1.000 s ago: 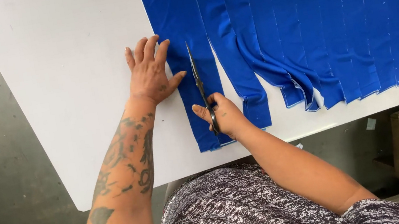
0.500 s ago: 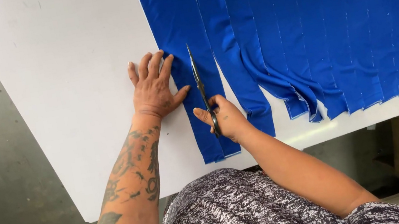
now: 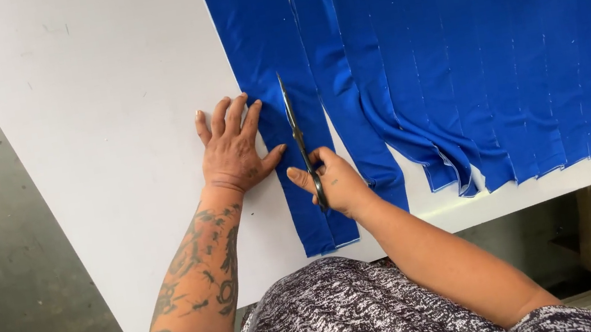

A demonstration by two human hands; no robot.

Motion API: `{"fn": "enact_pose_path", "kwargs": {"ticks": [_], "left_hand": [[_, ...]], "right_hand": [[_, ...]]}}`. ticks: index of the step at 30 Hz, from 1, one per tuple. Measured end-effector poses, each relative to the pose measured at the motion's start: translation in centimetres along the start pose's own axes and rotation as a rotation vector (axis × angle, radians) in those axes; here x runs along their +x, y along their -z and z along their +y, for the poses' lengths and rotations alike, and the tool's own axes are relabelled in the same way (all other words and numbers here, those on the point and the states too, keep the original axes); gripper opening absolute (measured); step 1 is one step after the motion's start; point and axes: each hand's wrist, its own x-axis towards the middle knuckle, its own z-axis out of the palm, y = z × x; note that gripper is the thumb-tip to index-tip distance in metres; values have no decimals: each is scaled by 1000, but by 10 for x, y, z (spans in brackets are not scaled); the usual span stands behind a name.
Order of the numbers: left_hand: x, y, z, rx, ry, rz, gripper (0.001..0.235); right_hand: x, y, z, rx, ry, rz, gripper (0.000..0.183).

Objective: Cutting long strips of blue fabric using scissors on a large work table

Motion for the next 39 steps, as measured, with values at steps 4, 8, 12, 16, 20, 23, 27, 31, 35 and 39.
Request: {"fn": "enact_pose_path", "kwargs": {"ticks": [4,8,12,16,20,23,27,31,35,39], "left_hand": [[-4,5,0,14,-2,20,98],[-10,0,-1,14,-4,57,98],[-16,2,-1,10,-9,72,98],[-17,4,-1,7,-11,84,97],[-21,-1,-1,21,-13,128,96],[-21,-3,0,32,-10,140,95],[-27,1,2,35,-1,129,97],[-29,-1,5,46,4,138,94],[-36,3,4,44,12,112,96],[-39,8,8,47,14,107,97]], "right_hand": [[16,-3,-5,23,36,7,73],[22,-5,3,-6,49,12,67],[24,-10,15,8,66,20,61],[14,-6,-9,17,62,14,63],[24,-7,-29,25,91,22,73],[32,-8,-32,28,122,39,72],[38,-7,-14,-2,151,41,60],[25,-8,-27,21,149,55,60],[29,-11,-41,42,152,28,67],[47,-10,-53,91,166,20,68]]}}
